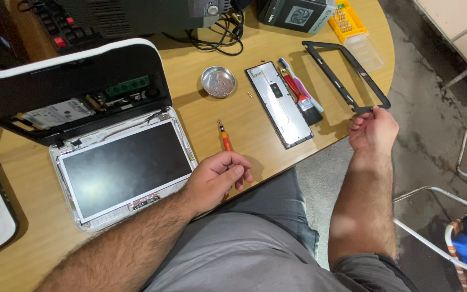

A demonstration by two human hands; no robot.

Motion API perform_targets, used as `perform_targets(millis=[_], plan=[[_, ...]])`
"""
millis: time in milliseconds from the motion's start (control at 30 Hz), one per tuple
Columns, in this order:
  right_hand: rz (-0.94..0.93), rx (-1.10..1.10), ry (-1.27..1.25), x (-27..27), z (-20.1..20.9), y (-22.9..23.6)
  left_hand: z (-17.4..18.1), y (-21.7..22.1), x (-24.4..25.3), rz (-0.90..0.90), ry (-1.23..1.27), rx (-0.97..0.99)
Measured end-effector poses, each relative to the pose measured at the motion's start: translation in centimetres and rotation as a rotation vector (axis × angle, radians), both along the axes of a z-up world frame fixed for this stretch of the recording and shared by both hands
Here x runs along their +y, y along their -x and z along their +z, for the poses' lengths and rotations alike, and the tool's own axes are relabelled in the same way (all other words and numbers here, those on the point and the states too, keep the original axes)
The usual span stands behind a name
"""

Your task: The person uses a screwdriver to remove screws from the bezel of a black laptop and then lifts off the bezel. They repeat the process on a white laptop, removing screws and detaching the bezel to expose the screen.

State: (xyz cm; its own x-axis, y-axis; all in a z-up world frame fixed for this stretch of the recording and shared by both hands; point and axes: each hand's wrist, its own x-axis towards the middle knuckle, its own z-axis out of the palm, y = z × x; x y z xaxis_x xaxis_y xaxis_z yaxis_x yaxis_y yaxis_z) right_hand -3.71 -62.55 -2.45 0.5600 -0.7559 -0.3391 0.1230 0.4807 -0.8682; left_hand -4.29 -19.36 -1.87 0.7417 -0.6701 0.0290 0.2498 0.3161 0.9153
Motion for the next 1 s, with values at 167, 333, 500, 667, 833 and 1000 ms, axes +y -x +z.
perform_targets(millis=[167,333,500,667,833,1000], plan=[[-0.099,0.073,0.044,-1.4,0.4,-1.1,1.3,0.4,0.2,-0.016,-0.029,-0.038],[-0.171,0.170,0.066,-1.9,1.6,-1.7,1.9,0.4,0.5,-0.015,-0.072,-0.090],[0.059,0.490,0.377,0.5,4.1,-2.0,2.0,0.4,0.5,-0.022,-0.057,-0.084],[0.128,0.702,0.576,-0.1,4.3,-3.0,1.7,0.5,0.4,-0.021,-0.054,-0.119],[0.129,0.737,0.674,1.5,5.4,-2.5,3.4,1.0,1.0,-0.026,-0.091,-0.231],[0.140,0.308,0.816,3.1,2.4,-1.3,7.2,1.0,3.6,0.023,-0.115,-0.521]])
